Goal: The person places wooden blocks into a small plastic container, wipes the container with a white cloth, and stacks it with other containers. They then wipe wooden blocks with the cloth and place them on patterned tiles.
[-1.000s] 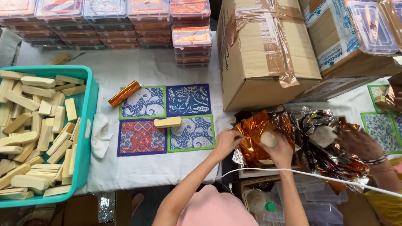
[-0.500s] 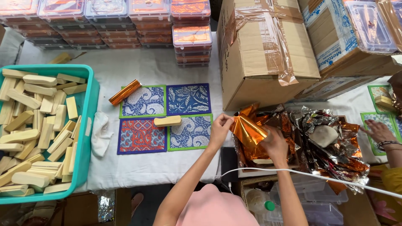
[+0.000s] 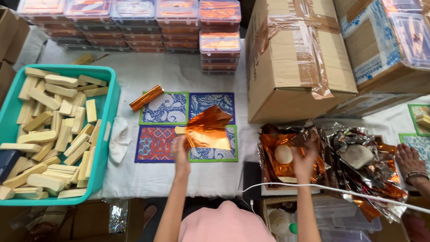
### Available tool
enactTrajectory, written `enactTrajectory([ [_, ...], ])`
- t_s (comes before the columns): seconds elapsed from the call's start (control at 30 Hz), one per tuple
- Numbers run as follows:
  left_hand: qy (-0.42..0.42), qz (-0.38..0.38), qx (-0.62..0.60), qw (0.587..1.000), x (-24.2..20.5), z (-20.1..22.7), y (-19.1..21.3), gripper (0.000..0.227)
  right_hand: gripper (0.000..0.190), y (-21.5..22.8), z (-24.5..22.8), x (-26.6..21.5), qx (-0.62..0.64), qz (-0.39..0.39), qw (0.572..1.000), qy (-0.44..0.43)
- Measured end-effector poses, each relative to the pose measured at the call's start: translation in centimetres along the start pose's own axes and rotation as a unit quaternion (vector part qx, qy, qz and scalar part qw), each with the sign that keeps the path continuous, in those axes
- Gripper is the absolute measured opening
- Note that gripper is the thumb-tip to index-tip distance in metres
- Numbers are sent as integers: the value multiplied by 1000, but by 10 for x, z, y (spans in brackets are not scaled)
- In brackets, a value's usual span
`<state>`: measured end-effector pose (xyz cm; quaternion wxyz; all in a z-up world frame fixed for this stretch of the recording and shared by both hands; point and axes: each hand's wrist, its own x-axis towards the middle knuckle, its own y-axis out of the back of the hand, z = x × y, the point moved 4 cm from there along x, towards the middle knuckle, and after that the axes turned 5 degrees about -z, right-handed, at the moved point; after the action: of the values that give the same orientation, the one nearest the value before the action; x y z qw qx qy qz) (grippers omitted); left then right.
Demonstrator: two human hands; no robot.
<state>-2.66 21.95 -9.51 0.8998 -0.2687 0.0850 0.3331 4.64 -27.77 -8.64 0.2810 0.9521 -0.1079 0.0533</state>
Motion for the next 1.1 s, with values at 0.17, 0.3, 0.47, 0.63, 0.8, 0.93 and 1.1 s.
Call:
enactTrajectory([
  [0.17,-32,49,-35,998,6,30,76,12,54,63,-159,-69,327,228,916,-44],
  [0.3,-74,60,-56,994,19,38,108,26,42,51,-232,-123,388,283,875,66],
  [0.47,-105,90,-61,989,46,51,115,42,30,15,-225,-175,106,296,881,354],
  [0.63,-106,86,-70,988,76,92,108,52,19,-66,-301,-224,167,232,845,452],
  [0.8,-297,11,213,931,71,191,61,50,29,-117,-365,-198,164,-56,894,413],
  [0.93,-365,-125,578,719,72,166,15,43,35,-197,-386,-184,187,-194,935,230],
  [1.1,-365,-290,752,467,85,66,15,68,43,-257,-359,-171,23,-227,954,196],
])
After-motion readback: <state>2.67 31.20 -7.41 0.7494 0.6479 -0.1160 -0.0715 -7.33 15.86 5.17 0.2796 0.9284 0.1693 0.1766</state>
